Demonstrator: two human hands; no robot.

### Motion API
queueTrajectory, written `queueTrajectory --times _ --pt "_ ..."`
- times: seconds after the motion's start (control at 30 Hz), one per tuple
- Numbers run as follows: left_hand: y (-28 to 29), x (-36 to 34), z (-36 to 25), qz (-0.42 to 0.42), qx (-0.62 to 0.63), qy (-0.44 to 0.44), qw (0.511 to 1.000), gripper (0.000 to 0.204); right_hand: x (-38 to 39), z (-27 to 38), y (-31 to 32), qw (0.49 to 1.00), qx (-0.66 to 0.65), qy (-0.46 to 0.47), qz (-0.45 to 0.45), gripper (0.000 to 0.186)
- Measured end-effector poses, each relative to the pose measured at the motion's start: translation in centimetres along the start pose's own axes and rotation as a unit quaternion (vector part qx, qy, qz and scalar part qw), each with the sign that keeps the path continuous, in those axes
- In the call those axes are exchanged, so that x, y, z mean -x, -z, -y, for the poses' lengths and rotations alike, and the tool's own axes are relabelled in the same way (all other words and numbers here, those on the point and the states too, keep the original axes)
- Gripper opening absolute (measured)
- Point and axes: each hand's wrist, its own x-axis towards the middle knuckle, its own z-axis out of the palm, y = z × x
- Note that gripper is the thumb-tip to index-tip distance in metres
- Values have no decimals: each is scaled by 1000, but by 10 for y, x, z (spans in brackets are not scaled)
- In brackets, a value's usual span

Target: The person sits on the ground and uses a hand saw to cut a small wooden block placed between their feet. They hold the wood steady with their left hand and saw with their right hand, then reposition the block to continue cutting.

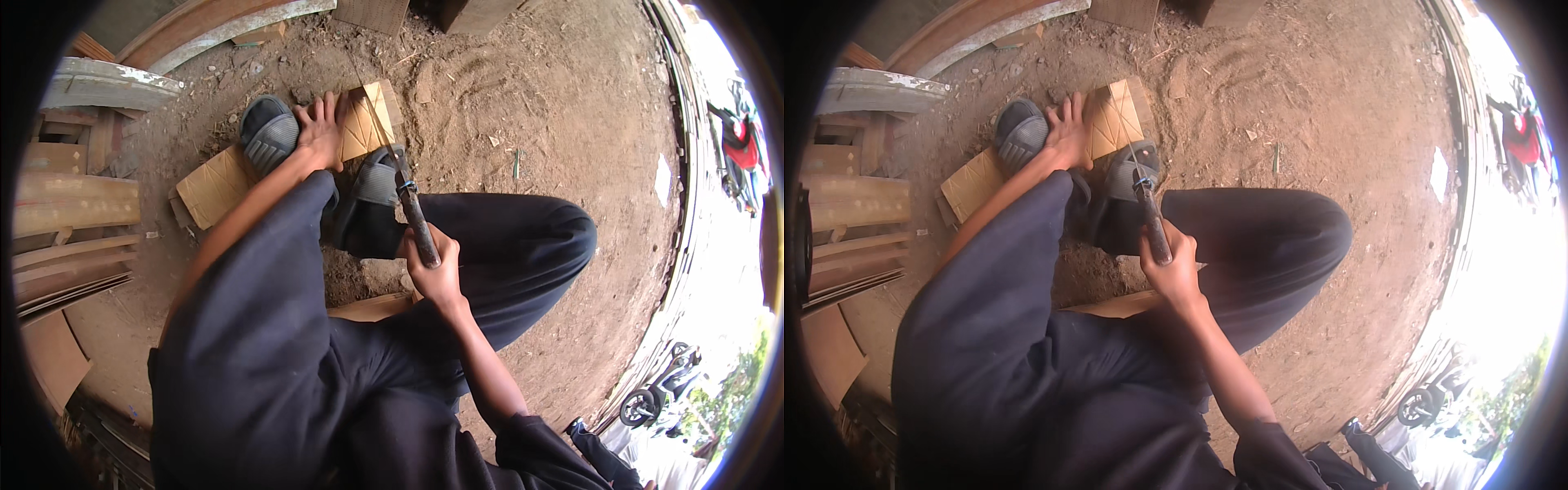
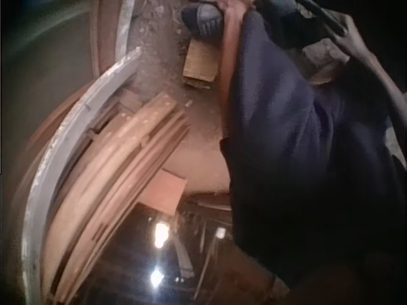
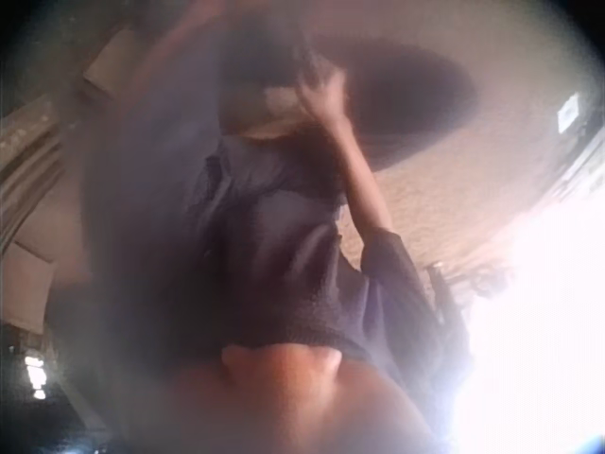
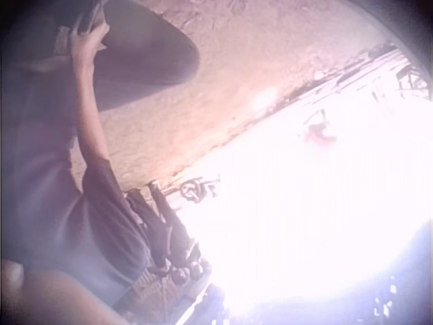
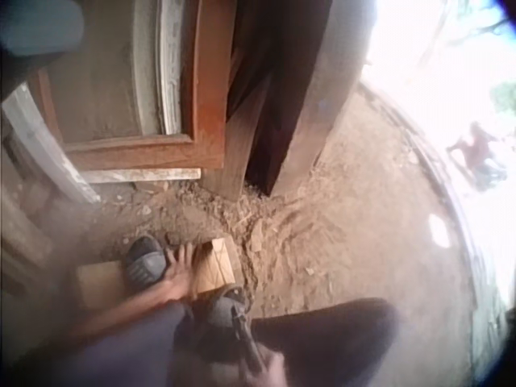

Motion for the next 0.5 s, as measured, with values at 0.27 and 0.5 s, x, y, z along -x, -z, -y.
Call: queueTrajectory --times 0.27,0.5 --pt "6 0 -1 -107 -78 7 991 145 5 -15 -1 999 -33 0 -1 11" --pt "28 -9 7 -88 -79 -31 993 147 0 7 7 996 -75 -35 -32 11"
